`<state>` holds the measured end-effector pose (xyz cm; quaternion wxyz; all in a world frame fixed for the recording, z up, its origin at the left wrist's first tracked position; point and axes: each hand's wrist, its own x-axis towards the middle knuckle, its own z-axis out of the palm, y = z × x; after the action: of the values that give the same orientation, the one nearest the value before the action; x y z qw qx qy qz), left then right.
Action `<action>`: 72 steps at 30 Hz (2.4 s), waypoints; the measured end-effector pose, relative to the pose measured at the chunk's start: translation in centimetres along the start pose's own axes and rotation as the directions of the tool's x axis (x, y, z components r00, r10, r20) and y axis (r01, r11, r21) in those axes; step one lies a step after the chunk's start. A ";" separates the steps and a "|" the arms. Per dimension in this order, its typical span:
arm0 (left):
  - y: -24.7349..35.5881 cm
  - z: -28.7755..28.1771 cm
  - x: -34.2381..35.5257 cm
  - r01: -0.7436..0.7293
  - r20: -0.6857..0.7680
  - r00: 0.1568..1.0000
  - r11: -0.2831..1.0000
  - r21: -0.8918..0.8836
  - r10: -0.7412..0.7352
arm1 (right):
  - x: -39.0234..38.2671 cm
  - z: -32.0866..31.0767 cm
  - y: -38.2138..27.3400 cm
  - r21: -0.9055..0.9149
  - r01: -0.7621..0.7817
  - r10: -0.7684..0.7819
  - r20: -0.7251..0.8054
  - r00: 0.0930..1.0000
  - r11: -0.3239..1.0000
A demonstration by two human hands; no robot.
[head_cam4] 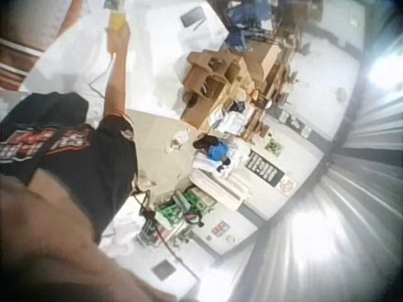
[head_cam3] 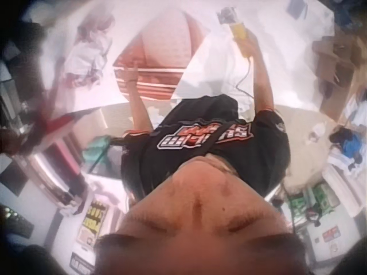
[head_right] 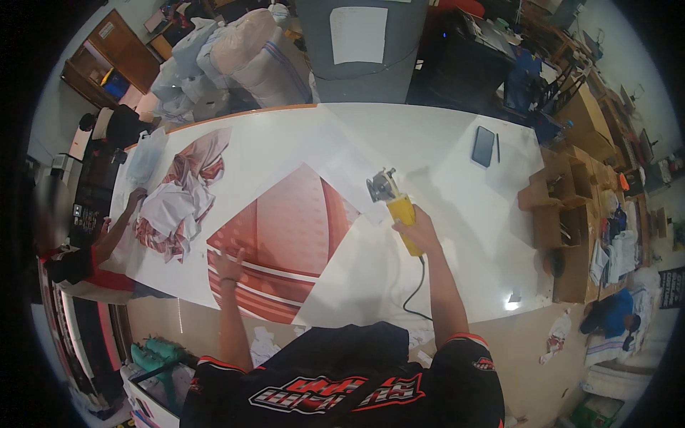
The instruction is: The person uses a yellow electric fabric cutter to cut a large piece of red and white patterned fabric on a white table. They repeatedly reposition the fabric and cut along its edges, separating sections and moving the cut pieces aside.
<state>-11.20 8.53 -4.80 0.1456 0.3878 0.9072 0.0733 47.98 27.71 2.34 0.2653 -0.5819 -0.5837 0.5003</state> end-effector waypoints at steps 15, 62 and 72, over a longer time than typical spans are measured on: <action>8.8 5.1 -3.6 0.061 0.021 0.998 0.998 0.019 -0.062 | 0.5 -1.3 6.5 -0.318 -0.069 0.006 -0.195 0.981 0.946; -0.1 7.0 -10.8 -0.423 -0.089 0.895 0.896 0.132 0.436 | -35.7 0.0 4.1 -0.252 -0.557 0.454 -0.368 0.811 0.791; -0.2 6.8 -10.8 -0.425 -0.117 0.893 0.900 0.102 0.435 | -30.2 6.0 5.3 -0.364 -0.634 0.430 -0.502 0.750 0.682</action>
<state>-2.09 0.69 -9.07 0.0489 0.5778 0.8089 0.0967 50.35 -3.45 3.71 0.0463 -0.8617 -0.4332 0.2600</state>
